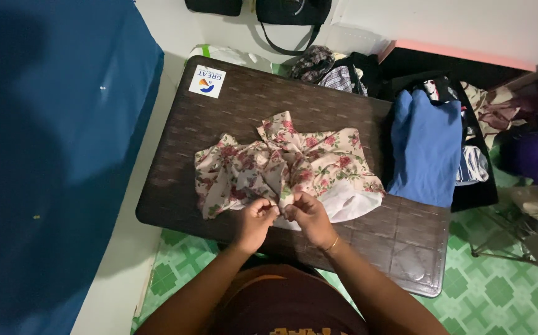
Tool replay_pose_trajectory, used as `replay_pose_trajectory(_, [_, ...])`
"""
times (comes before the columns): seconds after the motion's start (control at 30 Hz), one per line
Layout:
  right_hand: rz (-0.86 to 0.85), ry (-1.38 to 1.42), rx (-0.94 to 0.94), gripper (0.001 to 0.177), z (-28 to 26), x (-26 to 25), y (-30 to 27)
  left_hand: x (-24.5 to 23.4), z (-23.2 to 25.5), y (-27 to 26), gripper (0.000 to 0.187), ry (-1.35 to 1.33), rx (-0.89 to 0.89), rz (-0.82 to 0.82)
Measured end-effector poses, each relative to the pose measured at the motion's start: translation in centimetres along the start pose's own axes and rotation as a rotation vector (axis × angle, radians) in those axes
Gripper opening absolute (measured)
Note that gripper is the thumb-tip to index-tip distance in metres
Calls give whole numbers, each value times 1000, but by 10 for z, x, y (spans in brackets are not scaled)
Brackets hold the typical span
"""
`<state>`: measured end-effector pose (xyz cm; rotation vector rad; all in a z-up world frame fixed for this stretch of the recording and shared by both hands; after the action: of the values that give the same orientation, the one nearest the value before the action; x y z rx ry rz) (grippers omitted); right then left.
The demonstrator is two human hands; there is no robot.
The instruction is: Folding a floral patterned garment on a table.
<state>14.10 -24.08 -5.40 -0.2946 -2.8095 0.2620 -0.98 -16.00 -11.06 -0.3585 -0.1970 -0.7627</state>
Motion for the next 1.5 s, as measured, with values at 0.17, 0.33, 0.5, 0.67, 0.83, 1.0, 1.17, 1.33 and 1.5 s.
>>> replay_pose_trajectory(0.17, [-1, 89, -87, 5, 19, -7, 2, 11, 8, -3, 12, 36, -68, -71])
replay_pose_trajectory(0.33, [106, 61, -148, 5, 0, -3, 1, 14, 13, -7, 14, 40, -26, -33])
replay_pose_trajectory(0.5, [107, 0, -97, 6, 13, -4, -3, 16, -3, -5, 16, 147, -28, -41])
replay_pose_trajectory(0.67, [37, 95, -166, 4, 12, 0, -2, 15, -1, -4, 14, 88, -34, 11])
replay_pose_trajectory(0.83, [58, 82, -97, 4, -12, 11, -4, 15, -2, -4, 14, 97, -53, -5])
replay_pose_trajectory(1.0, [66, -45, -157, 1, 12, 2, -4, 14, -5, -3, 14, 85, -38, 6])
replay_pose_trajectory(1.17, [121, -9, -129, 15, 12, 4, -5, 13, -8, 1, 10, -25, -52, -15])
replay_pose_trajectory(1.33, [0, 89, -113, 6, 19, 3, -8, 14, 1, -1, 11, 65, -63, -19])
replay_pose_trajectory(1.5, [9, 16, -80, 8, 27, -9, -9, 13, 8, -4, 17, 137, -14, -49])
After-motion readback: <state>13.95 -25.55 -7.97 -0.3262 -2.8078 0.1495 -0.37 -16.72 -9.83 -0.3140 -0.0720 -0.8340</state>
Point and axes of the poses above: each hand's wrist, its own y-axis towards the middle knuckle, its own x-axis out of the palm, z = x × y, the point moved 5 cm from there along y, towards the middle knuckle, and after that the axes turned 9 degrees about -z, right-handed, at the moved point
